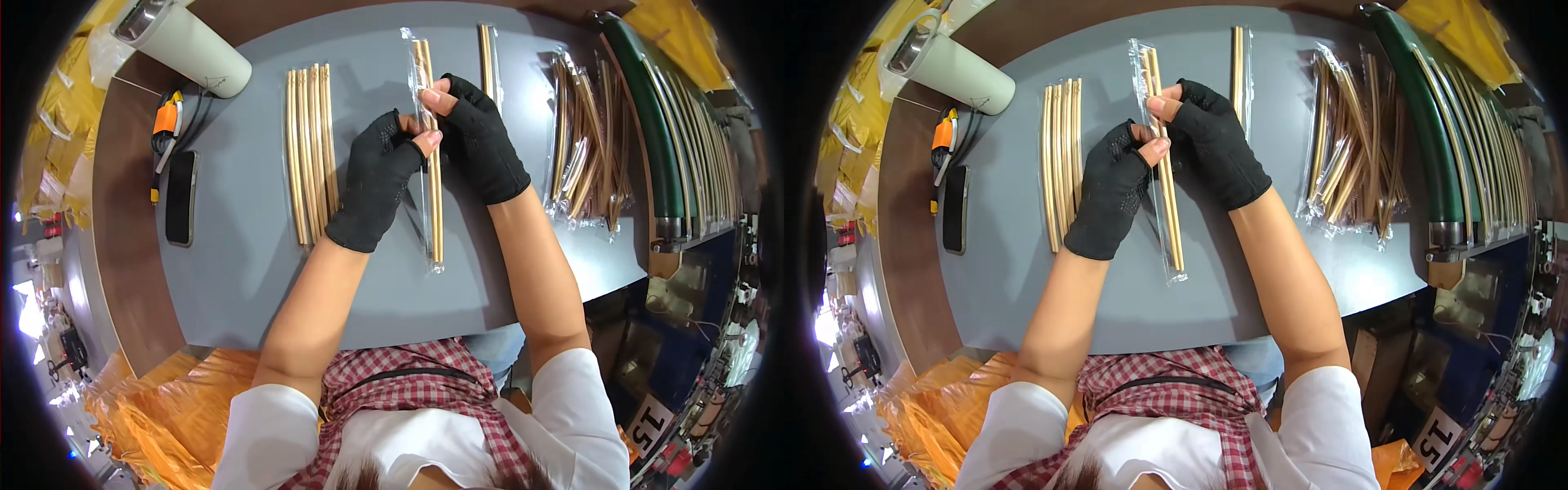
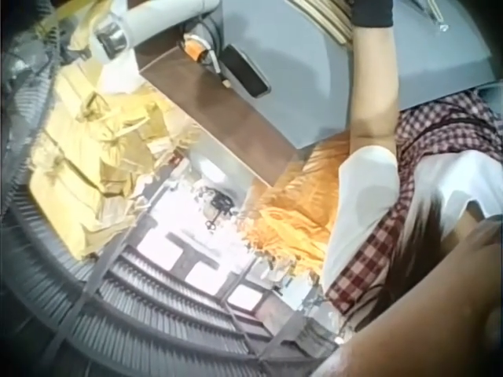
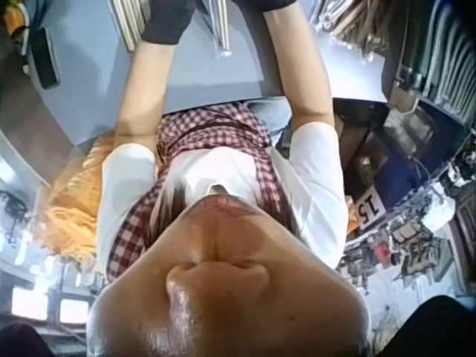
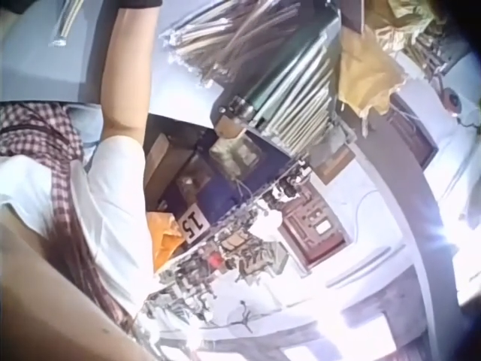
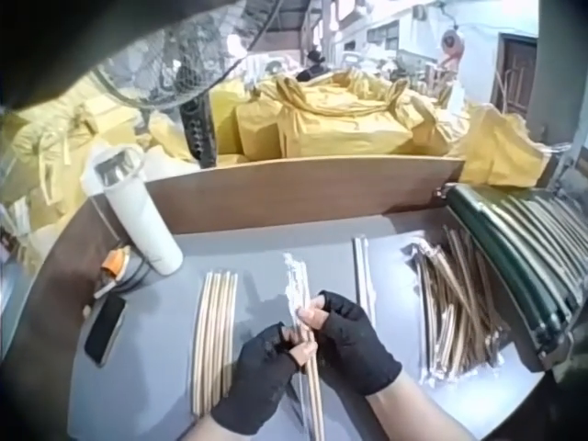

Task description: The recorder packages wooden chopsticks by inserting them into plastic sleeves and then bundling them into larger bags on a production line.

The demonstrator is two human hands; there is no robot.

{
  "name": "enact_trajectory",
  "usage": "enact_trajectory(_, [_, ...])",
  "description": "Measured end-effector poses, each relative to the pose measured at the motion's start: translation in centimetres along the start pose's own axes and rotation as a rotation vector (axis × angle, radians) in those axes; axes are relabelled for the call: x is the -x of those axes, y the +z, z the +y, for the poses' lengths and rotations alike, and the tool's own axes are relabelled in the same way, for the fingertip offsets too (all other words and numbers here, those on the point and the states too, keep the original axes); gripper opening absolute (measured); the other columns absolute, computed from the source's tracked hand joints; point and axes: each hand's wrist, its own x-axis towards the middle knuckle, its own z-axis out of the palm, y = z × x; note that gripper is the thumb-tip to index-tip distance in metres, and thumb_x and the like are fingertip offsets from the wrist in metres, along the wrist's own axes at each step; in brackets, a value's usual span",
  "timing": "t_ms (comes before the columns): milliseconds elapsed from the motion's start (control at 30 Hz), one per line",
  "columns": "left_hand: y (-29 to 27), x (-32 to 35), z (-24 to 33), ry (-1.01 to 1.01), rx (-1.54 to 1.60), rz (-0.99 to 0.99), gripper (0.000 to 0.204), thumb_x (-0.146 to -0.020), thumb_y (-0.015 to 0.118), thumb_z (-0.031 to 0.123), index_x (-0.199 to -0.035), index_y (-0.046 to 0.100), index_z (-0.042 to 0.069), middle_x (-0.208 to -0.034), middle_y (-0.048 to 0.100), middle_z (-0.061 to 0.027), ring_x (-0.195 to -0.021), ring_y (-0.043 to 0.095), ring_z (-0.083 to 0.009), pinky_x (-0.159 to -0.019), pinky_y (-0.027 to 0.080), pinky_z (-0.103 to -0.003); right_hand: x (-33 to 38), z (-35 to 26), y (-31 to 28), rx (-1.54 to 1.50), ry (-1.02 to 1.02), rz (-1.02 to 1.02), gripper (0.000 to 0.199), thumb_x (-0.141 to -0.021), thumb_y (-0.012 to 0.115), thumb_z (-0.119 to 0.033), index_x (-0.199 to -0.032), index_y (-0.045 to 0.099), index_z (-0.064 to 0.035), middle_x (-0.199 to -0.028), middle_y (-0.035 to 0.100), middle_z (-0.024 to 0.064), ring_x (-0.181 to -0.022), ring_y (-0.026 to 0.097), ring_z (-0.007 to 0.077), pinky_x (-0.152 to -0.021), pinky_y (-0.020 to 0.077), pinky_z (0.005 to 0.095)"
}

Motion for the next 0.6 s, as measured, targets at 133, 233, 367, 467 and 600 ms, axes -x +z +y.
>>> enact_trajectory(133, [-0.1, -0.1, -0.2, 0.018, 0.051, -0.007, 0.017, -0.089, 0.068, 0.014, -0.1, 0.064, 0.002, -0.085, 0.061, 0.0008, -0.078, 0.054, -0.0078, -0.074, 0.044, -0.023, -0.2, 0.3, 0.0, -0.023, 0.028, 0.023, 0.011, -0.086, 0.069, -0.009, -0.093, 0.063, -0.0031, -0.08, 0.062, 0.0031, -0.071, 0.061, 0.0121, -0.064, 0.0501, 0.0256])
enact_trajectory(233, [0.2, 0.0, 0.3, 0.031, 0.006, 0.01, 0.018, -0.089, 0.068, 0.015, -0.1, 0.065, 0.001, -0.086, 0.062, 0.0006, -0.08, 0.055, -0.0076, -0.075, 0.045, -0.024, 0.3, -0.1, 0.6, 0.052, 0.026, 0.047, 0.01, -0.085, 0.07, -0.007, -0.089, 0.061, -0.0046, -0.078, 0.061, 0.0022, -0.069, 0.059, 0.0111, -0.064, 0.0498, 0.025])
enact_trajectory(367, [0.3, 0.1, 0.4, -0.048, 0.066, 0.02, 0.018, -0.09, 0.068, 0.017, -0.099, 0.065, 0.001, -0.086, 0.063, 0.0002, -0.08, 0.057, -0.0082, -0.076, 0.046, -0.024, 0.5, 0.0, 0.7, 0.054, 0.007, 0.055, 0.01, -0.088, 0.066, -0.013, -0.088, 0.058, -0.0075, -0.075, 0.057, -0.0011, -0.067, 0.055, 0.0083, -0.06, 0.0448, 0.0219])
enact_trajectory(467, [0.1, 0.0, 0.1, -0.03, 0.063, 0.014, 0.017, -0.09, 0.068, 0.017, -0.095, 0.065, 0.002, -0.084, 0.063, -0.0001, -0.079, 0.057, -0.0086, -0.075, 0.047, -0.024, 0.2, 0.1, 0.2, 0.028, 0.014, 0.04, 0.011, -0.088, 0.068, -0.011, -0.086, 0.058, -0.0073, -0.075, 0.057, -0.0005, -0.068, 0.056, 0.0093, -0.061, 0.0466, 0.0238])
enact_trajectory(600, [-0.2, 0.1, 0.3, -0.05, 0.038, -0.015, 0.015, -0.09, 0.068, 0.016, -0.09, 0.063, 0.002, -0.081, 0.061, -0.0002, -0.078, 0.056, -0.0084, -0.074, 0.047, -0.024, 0.5, -0.7, 0.5, -0.107, 0.076, 0.014, 0.011, -0.088, 0.068, -0.01, -0.087, 0.059, -0.0054, -0.077, 0.058, 0.0004, -0.07, 0.058, 0.0113, -0.064, 0.0495, 0.0264])
